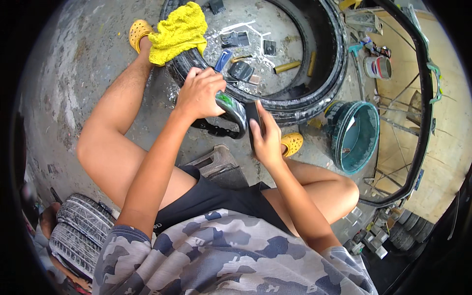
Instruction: Repair a tire inner tube by identifying the leak, sanding the area, and applying a patch.
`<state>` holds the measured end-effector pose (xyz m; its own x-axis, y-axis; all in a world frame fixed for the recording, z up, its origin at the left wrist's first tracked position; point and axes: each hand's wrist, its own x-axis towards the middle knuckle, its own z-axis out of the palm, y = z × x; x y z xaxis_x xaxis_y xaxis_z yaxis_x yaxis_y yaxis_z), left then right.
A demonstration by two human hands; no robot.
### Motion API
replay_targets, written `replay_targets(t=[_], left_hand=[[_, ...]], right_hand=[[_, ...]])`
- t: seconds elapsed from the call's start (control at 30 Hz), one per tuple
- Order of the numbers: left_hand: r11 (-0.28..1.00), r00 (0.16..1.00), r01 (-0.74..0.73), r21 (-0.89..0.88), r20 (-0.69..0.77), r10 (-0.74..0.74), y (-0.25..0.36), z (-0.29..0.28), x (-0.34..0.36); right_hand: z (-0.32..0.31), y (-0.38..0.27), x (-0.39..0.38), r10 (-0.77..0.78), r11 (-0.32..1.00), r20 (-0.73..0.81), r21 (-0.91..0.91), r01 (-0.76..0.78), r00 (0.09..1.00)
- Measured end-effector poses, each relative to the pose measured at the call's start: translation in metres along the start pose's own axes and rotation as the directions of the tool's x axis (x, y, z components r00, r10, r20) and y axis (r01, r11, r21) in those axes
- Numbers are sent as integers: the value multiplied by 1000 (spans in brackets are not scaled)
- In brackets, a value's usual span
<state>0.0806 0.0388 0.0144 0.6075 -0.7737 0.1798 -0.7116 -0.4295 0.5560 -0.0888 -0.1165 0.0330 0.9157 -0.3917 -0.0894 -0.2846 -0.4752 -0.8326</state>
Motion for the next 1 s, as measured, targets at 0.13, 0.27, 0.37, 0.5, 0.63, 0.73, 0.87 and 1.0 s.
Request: replay_targets(t=[0.13,0.27,0.37,0.5,0.63,0.73,0.87,1.0], left_hand=[[1000,1000,-12,-12,-23,11,5,4,6],[1000,1000,1,2,-6,-1,-1,4,1],[999,997,-32,-12,-66,31,-1,3,-1],[999,996,-51,-16,-79,50,5,-1,4],[997,995,-55,-57,-81,50,2,5,6],[993,999,-5,-116,-39,0,1,-1,-5],[988,996,-57,-144,53,65,22,-12,-1],[989,976,76,-127,215,-47,40,-49,1]], right_hand=[[11,-36,63,-88,991,-32,-105,84,996],[25,-32,78,-230,961,-9,-161,226,973],[-1,8,9,-159,977,-6,-145,156,987],[15,-23,52,-139,990,-92,-5,139,986],[13,-44,121,-44,987,-22,-157,40,999],[-55,-58,133,139,985,-108,-90,-149,984],[-221,-5,118,-9,996,-359,-83,-23,933],[-333,44,57,257,966,-357,88,-242,898]])
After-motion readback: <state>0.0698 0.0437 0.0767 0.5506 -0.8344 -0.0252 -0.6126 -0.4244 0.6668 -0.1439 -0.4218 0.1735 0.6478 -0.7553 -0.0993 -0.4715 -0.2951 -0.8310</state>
